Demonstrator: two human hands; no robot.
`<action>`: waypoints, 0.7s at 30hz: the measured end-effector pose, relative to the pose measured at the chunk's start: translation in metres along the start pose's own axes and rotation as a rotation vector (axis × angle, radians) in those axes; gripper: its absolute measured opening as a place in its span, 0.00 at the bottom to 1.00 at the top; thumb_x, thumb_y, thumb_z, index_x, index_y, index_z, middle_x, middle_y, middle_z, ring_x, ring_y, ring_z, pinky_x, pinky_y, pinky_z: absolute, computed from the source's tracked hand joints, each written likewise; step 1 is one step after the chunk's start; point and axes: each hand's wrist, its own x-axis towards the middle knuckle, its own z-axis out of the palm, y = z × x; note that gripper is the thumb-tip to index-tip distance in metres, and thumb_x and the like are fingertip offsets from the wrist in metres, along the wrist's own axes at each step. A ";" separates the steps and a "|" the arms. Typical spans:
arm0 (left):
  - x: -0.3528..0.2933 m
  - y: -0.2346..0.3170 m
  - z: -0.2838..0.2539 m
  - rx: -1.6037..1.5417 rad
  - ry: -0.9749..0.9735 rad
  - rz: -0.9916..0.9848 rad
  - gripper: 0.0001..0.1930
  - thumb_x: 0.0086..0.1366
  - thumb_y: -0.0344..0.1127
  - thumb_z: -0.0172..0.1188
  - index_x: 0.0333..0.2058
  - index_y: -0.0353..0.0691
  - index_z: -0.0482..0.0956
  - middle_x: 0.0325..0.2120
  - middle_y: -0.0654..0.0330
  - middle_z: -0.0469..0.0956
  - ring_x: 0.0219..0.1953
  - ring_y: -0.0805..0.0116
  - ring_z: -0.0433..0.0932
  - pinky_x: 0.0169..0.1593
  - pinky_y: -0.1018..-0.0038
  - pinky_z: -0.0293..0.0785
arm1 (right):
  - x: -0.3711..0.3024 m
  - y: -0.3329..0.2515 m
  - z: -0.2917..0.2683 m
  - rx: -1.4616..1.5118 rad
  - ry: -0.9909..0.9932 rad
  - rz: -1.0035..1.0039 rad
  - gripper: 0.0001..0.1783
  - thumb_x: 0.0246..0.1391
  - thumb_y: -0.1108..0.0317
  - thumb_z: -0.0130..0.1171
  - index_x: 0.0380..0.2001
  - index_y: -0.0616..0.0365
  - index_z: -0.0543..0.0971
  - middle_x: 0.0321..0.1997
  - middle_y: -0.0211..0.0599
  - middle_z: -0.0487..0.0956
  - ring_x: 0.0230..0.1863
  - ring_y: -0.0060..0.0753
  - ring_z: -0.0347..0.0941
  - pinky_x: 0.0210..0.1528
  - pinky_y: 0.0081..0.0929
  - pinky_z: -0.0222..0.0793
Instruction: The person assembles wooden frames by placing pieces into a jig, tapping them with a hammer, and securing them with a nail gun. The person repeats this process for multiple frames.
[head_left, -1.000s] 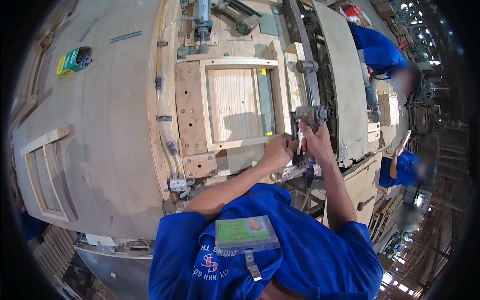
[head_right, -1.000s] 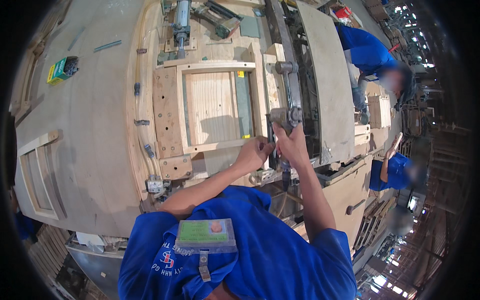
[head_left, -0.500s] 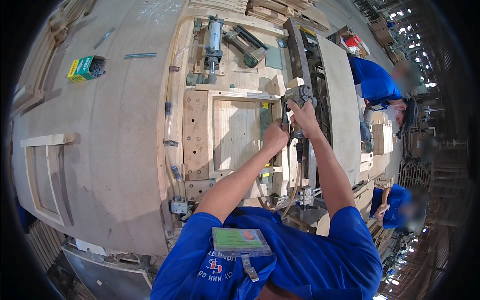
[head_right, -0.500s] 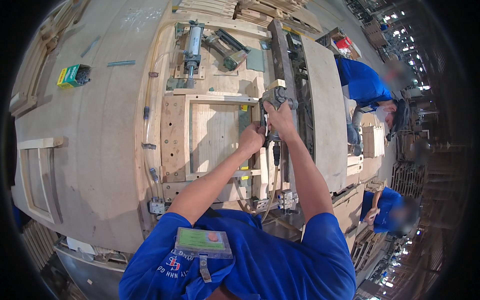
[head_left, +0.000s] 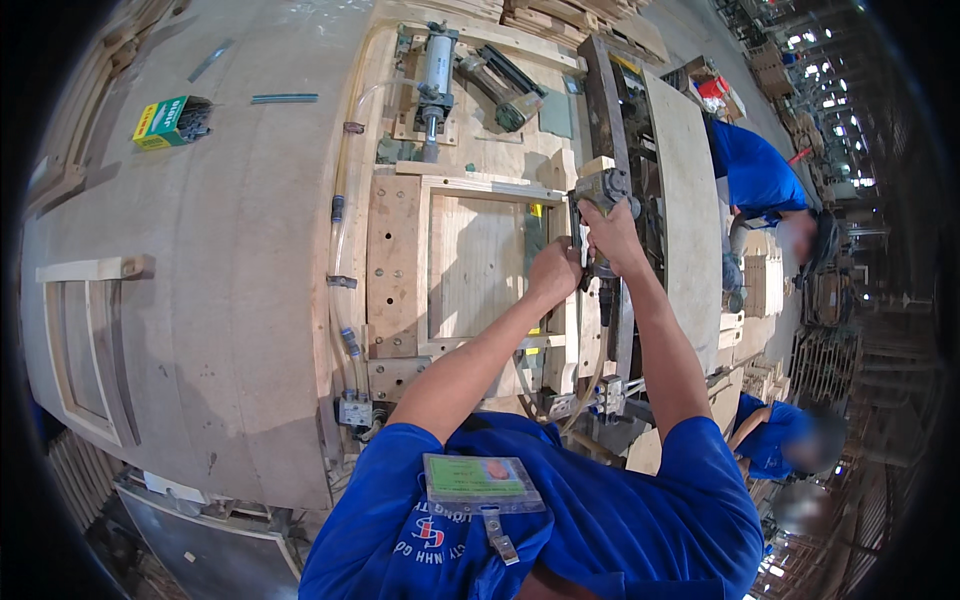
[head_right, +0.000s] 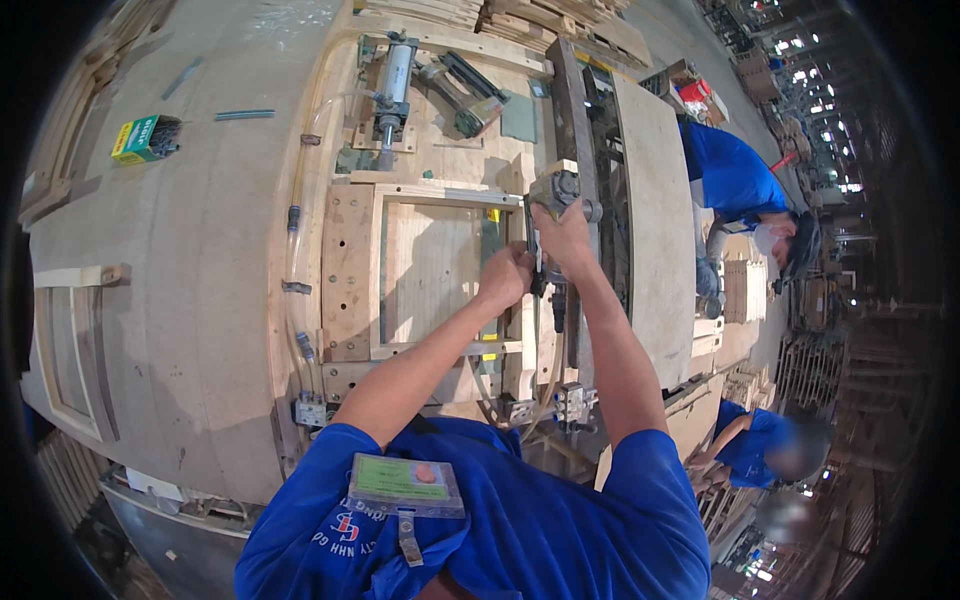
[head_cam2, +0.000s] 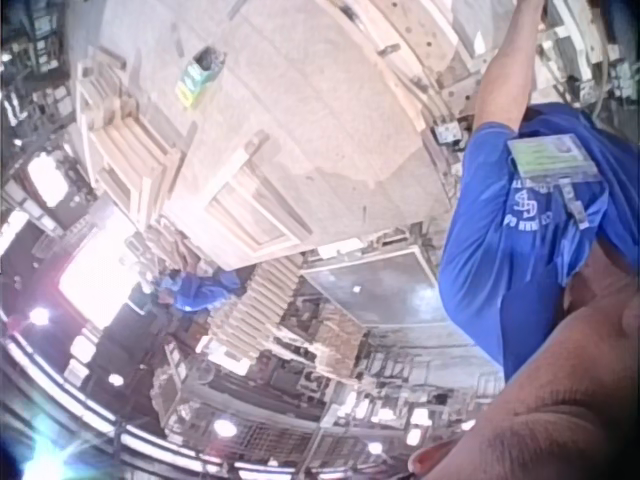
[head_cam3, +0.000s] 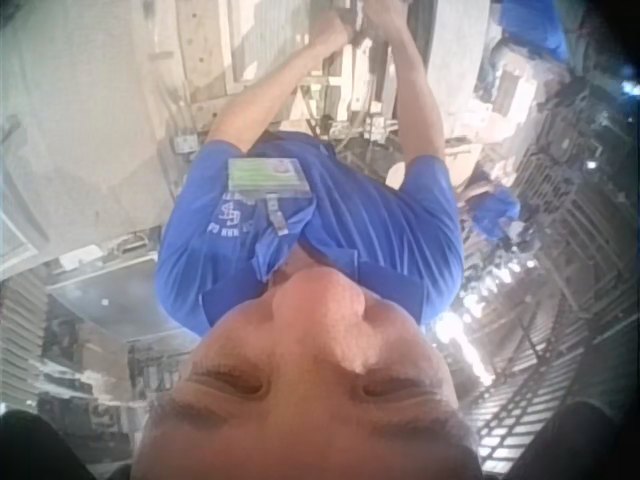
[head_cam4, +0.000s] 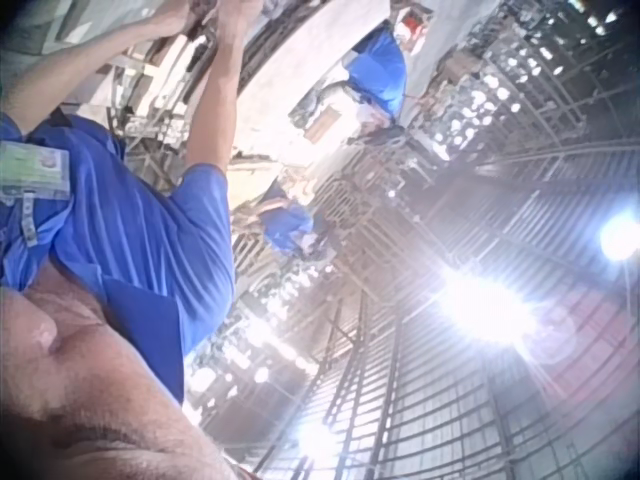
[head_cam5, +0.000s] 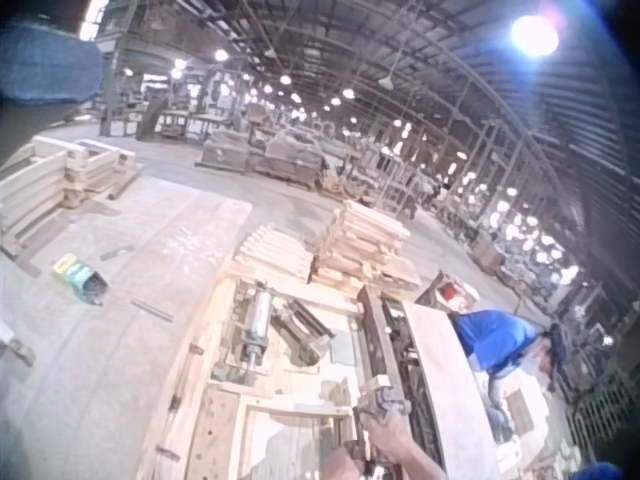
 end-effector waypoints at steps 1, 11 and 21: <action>-0.001 0.001 -0.001 -0.085 0.028 -0.006 0.19 0.75 0.40 0.53 0.55 0.33 0.81 0.42 0.38 0.86 0.47 0.39 0.85 0.52 0.51 0.78 | -0.001 -0.004 0.000 0.006 -0.018 -0.008 0.10 0.68 0.65 0.64 0.42 0.61 0.78 0.31 0.31 0.80 0.18 0.19 0.71 0.18 0.25 0.67; -0.011 0.006 -0.037 -0.273 0.394 0.048 0.19 0.79 0.41 0.50 0.54 0.29 0.76 0.40 0.46 0.85 0.45 0.52 0.85 0.50 0.59 0.78 | 0.015 -0.057 0.035 -0.359 -0.433 -0.508 0.27 0.60 0.61 0.72 0.58 0.63 0.79 0.42 0.45 0.88 0.39 0.43 0.85 0.47 0.38 0.80; 0.033 -0.028 -0.087 -0.503 0.494 -0.091 0.24 0.78 0.41 0.48 0.63 0.30 0.70 0.56 0.36 0.80 0.59 0.38 0.80 0.60 0.53 0.75 | 0.044 -0.112 0.118 -0.481 -0.642 -0.745 0.35 0.54 0.58 0.77 0.61 0.61 0.76 0.46 0.54 0.88 0.49 0.54 0.86 0.55 0.41 0.79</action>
